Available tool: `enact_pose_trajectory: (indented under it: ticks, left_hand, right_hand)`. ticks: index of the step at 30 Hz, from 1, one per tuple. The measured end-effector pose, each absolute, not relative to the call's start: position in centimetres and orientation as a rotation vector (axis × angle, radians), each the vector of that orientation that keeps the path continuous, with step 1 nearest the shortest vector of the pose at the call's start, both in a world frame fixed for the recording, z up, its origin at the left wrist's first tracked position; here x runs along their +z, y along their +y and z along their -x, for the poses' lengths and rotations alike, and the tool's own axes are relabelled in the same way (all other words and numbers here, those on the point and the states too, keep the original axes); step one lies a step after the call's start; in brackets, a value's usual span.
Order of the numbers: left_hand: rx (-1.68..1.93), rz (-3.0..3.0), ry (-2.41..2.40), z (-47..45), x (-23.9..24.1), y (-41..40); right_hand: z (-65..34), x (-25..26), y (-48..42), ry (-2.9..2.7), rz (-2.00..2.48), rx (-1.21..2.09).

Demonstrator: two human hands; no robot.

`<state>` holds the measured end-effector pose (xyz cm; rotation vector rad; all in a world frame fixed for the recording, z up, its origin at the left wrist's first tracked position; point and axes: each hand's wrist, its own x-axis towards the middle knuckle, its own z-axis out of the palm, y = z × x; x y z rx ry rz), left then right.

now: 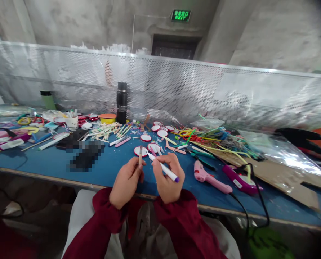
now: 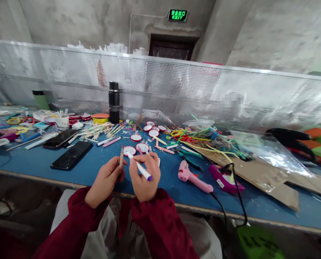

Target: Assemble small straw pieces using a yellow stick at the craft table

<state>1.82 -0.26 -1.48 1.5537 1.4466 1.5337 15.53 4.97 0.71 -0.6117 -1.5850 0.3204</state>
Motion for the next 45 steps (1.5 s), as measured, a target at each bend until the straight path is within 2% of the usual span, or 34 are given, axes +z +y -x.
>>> enact_pose_trajectory:
  ticks: [3, 7, 45]
  left_hand:
    - [1.543, -1.572, 1.434, -1.85, -1.52, -0.20]
    - [1.563, -1.611, 1.435, -1.94, -1.40, -0.17]
    - [1.586, -1.618, 1.536, -1.86, -1.53, -0.07]
  right_hand:
    - [-15.13, 0.89, 4.51, -1.660, 0.526, 0.129]
    - [-14.82, 0.76, 4.49, -1.654, 0.451, 0.057]
    - [-14.61, 0.45, 4.58, -1.712, 0.496, 0.041]
